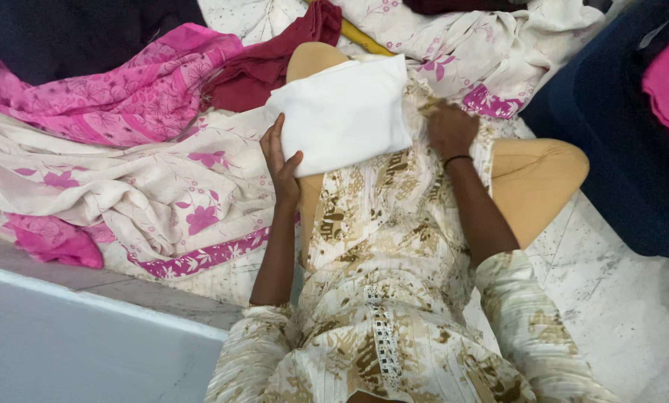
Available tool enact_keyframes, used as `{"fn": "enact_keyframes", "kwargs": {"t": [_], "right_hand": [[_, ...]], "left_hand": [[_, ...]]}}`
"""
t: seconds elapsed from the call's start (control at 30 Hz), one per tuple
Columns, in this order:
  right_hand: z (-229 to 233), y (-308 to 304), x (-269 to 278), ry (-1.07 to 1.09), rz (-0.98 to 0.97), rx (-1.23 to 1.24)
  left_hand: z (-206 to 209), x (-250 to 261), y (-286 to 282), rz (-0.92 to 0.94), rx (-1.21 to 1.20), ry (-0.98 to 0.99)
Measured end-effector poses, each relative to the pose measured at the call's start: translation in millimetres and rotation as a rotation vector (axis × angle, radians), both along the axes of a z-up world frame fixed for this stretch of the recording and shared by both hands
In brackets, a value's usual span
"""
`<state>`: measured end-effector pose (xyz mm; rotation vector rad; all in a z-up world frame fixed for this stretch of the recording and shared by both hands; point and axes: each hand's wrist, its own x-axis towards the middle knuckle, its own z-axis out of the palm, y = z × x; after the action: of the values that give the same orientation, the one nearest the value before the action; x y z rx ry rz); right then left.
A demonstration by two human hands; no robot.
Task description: The person sits on the floor and folds several items of clothing by hand, including a white shirt and a dark red top, then places a folded white item into a suitcase.
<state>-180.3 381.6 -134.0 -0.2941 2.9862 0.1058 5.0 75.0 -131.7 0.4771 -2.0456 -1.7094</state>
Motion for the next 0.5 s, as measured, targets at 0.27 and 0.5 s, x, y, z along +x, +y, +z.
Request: {"fn": "enact_keyframes", "kwargs": {"t": [0.27, 0.5], "right_hand": [[40.4, 4.0, -28.9, 0.282, 0.048, -0.577], [112.5, -156.9, 68.3, 0.166, 0.507, -0.749]], "left_hand": [[-4.6, -9.5, -13.7, -0.026, 0.183, 0.005], [49.3, -24.7, -3.1, -0.09, -0.039, 0.05]]}}
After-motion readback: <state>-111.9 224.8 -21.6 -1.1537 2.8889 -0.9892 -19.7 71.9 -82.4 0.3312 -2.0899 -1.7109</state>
